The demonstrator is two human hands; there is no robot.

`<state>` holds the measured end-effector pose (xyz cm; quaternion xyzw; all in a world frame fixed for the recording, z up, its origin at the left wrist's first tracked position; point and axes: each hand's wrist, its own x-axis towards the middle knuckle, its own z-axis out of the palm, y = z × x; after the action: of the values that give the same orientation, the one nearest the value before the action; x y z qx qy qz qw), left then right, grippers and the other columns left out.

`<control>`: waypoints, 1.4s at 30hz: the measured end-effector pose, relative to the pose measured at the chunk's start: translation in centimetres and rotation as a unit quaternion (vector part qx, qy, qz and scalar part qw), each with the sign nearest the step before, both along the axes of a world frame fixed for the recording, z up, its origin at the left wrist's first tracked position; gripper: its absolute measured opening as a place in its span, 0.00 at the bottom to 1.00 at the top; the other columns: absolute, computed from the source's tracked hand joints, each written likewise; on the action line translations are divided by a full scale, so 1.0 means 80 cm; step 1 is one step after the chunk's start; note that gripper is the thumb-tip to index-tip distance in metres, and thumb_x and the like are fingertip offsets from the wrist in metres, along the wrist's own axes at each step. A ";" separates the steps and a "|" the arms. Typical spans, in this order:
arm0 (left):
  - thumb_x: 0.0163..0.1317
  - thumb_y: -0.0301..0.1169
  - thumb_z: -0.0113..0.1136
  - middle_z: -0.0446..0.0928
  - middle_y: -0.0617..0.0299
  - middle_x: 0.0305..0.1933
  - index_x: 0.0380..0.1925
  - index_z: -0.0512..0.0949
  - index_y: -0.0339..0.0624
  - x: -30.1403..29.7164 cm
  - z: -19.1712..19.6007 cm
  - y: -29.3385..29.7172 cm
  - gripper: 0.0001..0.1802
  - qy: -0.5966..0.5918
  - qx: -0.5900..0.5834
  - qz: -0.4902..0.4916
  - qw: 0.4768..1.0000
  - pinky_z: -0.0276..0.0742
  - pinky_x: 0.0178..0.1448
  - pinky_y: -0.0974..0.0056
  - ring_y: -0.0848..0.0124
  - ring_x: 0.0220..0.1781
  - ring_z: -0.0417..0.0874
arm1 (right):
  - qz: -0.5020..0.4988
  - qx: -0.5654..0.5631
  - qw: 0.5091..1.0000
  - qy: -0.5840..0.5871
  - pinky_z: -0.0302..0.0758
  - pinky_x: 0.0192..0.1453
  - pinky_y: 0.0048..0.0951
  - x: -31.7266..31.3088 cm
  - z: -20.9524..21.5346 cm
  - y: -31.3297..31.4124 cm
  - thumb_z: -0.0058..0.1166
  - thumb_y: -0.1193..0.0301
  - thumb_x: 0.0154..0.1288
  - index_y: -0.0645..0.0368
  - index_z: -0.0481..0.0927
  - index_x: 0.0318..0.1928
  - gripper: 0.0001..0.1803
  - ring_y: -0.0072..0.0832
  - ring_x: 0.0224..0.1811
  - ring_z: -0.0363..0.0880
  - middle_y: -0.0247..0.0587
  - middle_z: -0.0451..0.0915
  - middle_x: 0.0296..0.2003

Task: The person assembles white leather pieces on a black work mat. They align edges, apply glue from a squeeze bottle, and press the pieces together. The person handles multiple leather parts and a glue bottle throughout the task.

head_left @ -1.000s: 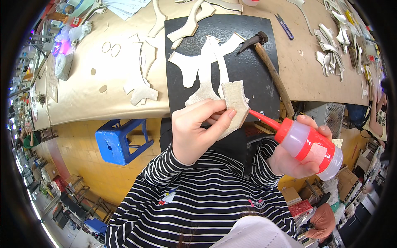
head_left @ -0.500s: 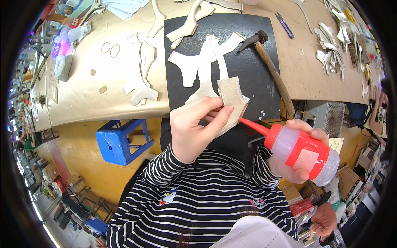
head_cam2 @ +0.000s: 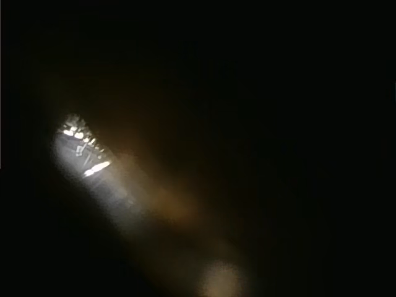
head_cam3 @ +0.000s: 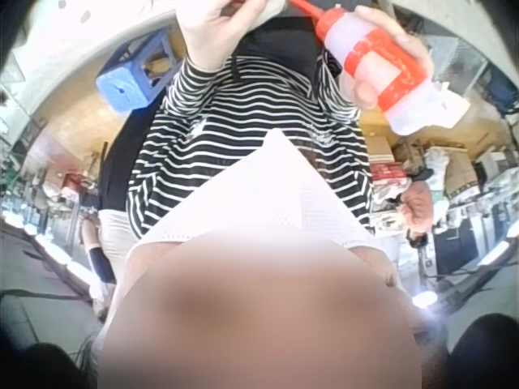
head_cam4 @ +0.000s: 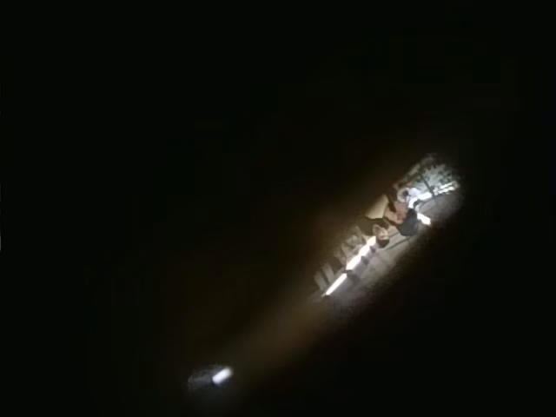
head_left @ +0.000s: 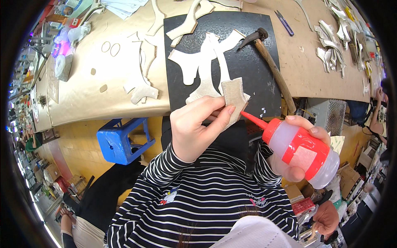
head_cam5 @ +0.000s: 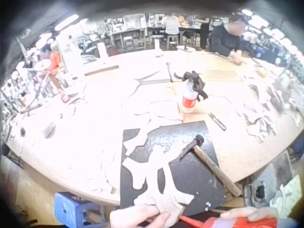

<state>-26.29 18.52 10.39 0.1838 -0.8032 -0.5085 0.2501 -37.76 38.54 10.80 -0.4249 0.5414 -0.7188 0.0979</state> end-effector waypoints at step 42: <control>0.61 0.23 0.67 0.82 0.59 0.29 0.37 0.82 0.28 0.003 -0.003 0.004 0.08 -0.022 0.168 0.044 0.985 0.78 0.32 0.75 0.79 0.29 0.82 | 0.024 0.068 0.995 0.076 0.82 0.49 0.31 0.005 0.020 -0.001 0.73 0.47 0.50 0.60 0.60 0.63 0.50 0.43 0.48 0.82 0.68 0.73 0.57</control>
<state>-26.04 18.84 10.11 0.2692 -0.7031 -0.6203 0.2199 -37.32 38.46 12.41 -0.4832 0.5848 -0.6434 0.1027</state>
